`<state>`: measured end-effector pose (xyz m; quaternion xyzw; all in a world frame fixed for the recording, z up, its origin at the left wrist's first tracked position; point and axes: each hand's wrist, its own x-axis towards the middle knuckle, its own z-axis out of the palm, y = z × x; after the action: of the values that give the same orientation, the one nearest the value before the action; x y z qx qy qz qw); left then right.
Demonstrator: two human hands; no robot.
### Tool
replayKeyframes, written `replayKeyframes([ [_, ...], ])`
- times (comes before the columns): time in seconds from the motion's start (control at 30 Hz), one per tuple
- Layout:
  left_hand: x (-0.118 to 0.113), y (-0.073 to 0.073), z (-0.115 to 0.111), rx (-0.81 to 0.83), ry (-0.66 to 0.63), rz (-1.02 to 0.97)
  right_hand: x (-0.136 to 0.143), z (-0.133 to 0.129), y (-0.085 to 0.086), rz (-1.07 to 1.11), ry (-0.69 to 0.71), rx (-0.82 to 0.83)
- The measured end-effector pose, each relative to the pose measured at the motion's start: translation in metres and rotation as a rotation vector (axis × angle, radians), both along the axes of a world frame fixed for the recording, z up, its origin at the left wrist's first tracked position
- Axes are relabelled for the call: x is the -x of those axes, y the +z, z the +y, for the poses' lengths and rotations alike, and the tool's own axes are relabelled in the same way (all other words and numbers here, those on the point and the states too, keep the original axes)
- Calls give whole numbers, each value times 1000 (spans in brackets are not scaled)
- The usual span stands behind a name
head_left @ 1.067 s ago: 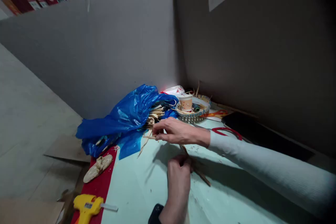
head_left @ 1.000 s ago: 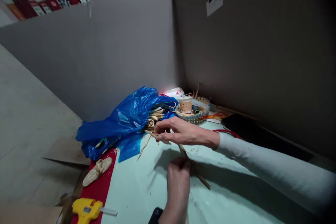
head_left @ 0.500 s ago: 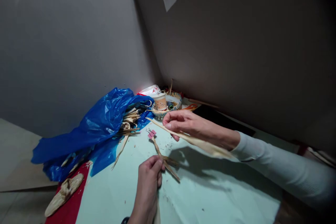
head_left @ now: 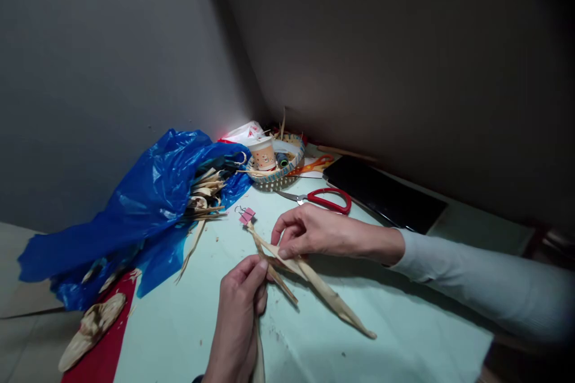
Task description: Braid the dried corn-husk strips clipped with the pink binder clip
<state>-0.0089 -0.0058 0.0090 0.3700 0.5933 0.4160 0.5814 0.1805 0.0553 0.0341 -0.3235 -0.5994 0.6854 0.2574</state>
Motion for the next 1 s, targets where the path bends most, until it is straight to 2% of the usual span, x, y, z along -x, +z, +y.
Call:
replayKeyframes([
  [0.2, -3, 1, -2, 23, 26, 35, 7, 0, -13, 92, -56, -29],
  [0.37, -8, 4, -3, 50, 68, 6, 16, 0, -27, 46, -106, -85],
  [0.5, -9, 5, -2, 32, 63, 14, 22, -2, -32, -77, -228, -278],
  [0.67, -5, 0, -1, 2, 18, 34, 26, -11, -19, -298, -278, -507],
  [0.73, -4, -2, -1, -5, 8, 50, 27, -12, -17, -291, -270, -510],
  [0.9, -5, 0, -1, -2, 16, 84, 26, -6, -23, -103, -207, -361],
  [1.0, -8, 2, -3, -2, 50, 48, 22, -6, -23, -165, -168, -358],
])
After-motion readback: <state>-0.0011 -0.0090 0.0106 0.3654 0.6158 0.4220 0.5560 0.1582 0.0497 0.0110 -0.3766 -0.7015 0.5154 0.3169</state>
